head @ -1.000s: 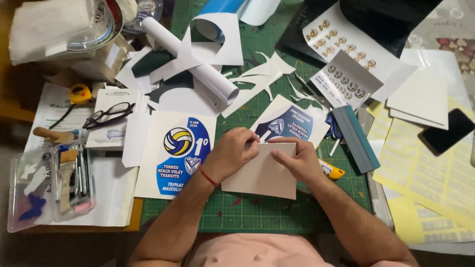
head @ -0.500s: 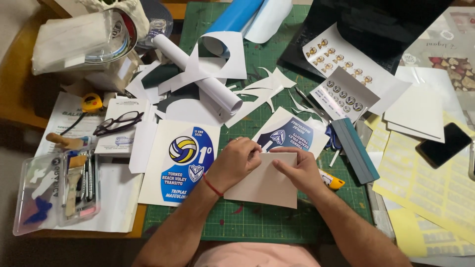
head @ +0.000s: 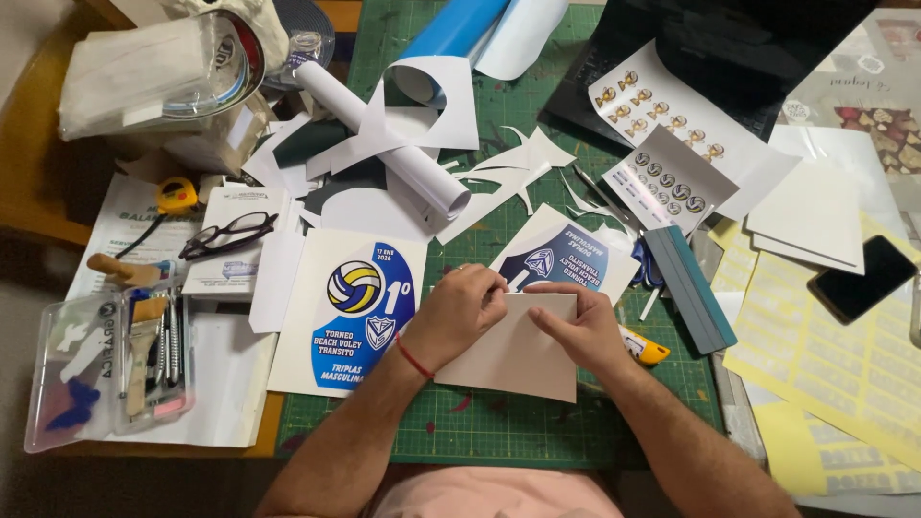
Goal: The person cuts a printed volleyball logo from a sheet using scissors, then peels the backing and applies the sticker to a white card. They smooth the sticker with a squeegee and trim the card edges with a utility knife.
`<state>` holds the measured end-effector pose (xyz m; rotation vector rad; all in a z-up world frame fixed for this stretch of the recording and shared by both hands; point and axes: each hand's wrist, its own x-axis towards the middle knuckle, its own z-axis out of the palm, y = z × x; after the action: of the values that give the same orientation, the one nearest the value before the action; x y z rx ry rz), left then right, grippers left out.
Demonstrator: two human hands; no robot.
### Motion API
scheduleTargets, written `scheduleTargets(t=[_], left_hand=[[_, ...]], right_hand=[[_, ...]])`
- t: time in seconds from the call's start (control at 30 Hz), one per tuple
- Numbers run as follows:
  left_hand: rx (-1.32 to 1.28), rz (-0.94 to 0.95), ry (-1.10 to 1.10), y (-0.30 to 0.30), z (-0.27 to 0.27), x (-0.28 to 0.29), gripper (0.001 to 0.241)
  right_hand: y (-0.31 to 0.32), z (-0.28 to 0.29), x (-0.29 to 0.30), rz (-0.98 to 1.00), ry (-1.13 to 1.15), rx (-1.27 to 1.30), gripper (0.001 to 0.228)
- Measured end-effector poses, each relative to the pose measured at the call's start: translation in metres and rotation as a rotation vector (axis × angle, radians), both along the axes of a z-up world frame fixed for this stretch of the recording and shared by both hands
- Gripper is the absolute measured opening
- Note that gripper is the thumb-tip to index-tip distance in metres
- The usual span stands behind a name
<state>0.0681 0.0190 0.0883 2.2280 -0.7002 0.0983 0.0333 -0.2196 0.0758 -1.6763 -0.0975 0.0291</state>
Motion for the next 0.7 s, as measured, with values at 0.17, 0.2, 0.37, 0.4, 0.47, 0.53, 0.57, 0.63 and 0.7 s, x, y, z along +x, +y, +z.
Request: scheduleTargets(t=[0.17,0.2,0.37,0.4,0.47,0.53,0.57,0.63,0.7], left_hand=[[-0.014,0.006,-0.168,-0.006,-0.025,0.004,0.015],[-0.011,0.016,-0.207,-0.007,-0.029,0.005,0.015],[-0.006,0.049,-0.249,-0.010,-0.032,0.001,0.017],[-0.011,0.053,-0.225,-0.010,-0.030,0.000,0.018],[-0.014,0.054,-0.196,-0.009,-0.031,0.000,0.019],[-0.011,0.025,-0.217,-0.008,-0.037,0.003,0.019],[-0.010,0.022,-0.213,-0.006,-0.039,0.004,0.019],[-0.015,-0.006,-0.179,-0.003,-0.041,0.006,0.020],[-0.046,-0.028,-0.136,0.002,-0.027,0.004,0.022]], right_hand=[[0.001,-0.006,-0.003,-0.045,-0.036,-0.034,0.037],[0.002,-0.004,-0.003,-0.039,-0.038,-0.040,0.036],[0.004,0.006,-0.004,-0.027,-0.043,-0.050,0.034],[0.004,0.006,-0.005,-0.024,-0.047,-0.054,0.033],[0.004,0.004,-0.005,-0.022,-0.046,-0.056,0.033],[0.002,-0.001,-0.004,-0.010,-0.060,-0.058,0.031],[0.002,0.000,-0.005,-0.013,-0.055,-0.057,0.031],[0.001,0.001,-0.005,0.004,-0.038,-0.049,0.032],[0.000,-0.002,-0.004,0.008,-0.037,-0.048,0.033]])
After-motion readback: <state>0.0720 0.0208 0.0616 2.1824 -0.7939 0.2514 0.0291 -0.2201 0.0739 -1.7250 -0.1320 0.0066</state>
